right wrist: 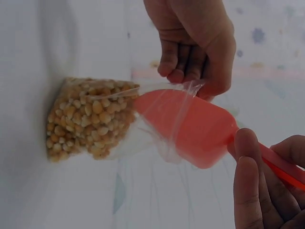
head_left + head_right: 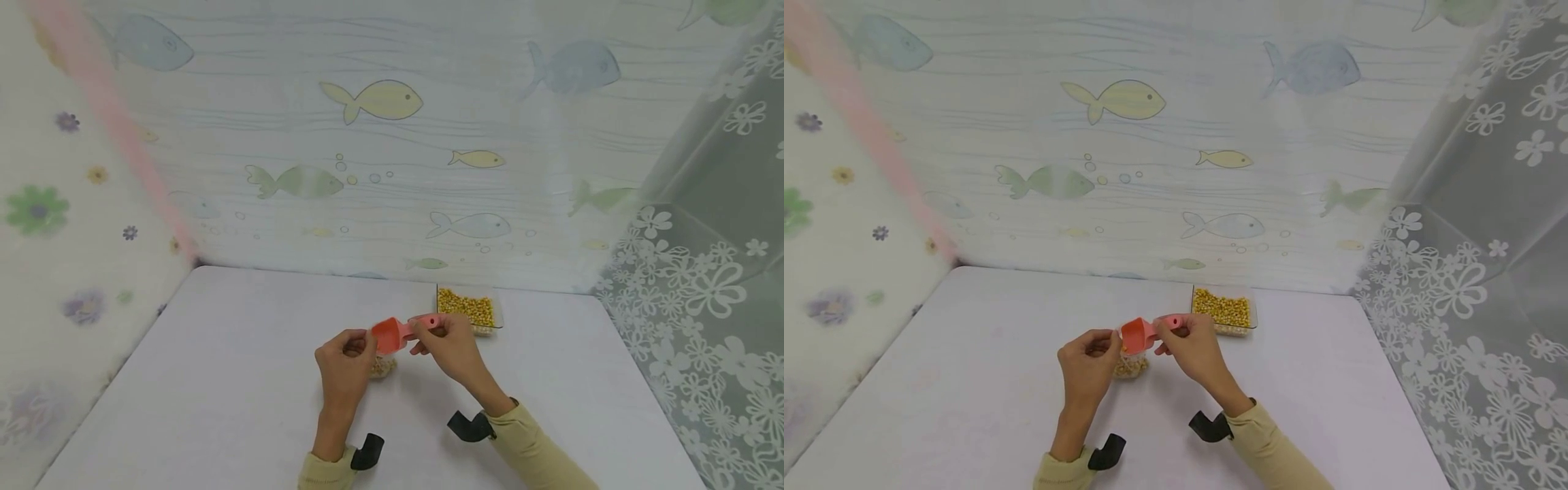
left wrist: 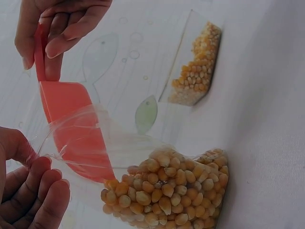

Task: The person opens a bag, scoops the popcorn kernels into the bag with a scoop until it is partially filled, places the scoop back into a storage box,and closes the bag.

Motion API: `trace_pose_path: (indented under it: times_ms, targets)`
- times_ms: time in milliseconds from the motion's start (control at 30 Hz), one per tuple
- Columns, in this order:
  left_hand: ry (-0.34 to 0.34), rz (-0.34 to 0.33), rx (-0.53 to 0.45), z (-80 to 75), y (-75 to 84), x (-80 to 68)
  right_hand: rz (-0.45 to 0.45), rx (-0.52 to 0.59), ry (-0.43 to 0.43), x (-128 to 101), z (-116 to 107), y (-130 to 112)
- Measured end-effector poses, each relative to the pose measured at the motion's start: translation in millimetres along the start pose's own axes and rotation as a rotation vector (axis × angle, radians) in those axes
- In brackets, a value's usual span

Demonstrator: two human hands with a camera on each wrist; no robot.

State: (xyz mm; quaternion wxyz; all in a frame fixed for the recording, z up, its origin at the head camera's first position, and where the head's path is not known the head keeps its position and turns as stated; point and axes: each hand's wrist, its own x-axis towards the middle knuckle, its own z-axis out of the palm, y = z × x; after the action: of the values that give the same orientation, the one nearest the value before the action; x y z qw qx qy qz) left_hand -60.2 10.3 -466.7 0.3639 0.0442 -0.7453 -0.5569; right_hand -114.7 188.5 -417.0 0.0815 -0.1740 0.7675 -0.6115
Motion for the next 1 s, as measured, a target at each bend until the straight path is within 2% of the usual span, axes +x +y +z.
trace_pose_path:
  times_ms: [167, 500, 800, 1000]
  targets:
    - [-0.007, 0.023, 0.029, 0.1, -1.0, -0.3, -0.019, -0.005, -0.012, -1, -1, 2]
    - [-0.007, 0.014, 0.031, -0.4, -2.5, -0.1, -0.024, -0.005, -0.012, -5, -1, 3]
    - [0.002, 0.041, 0.026, -1.1, -2.1, -1.3, -0.040, 0.039, 0.081, -13, -13, 6]
    - [0.006, 0.043, 0.021, -0.7, -2.4, -1.5, -0.058, 0.146, 0.162, -16, -25, 16]
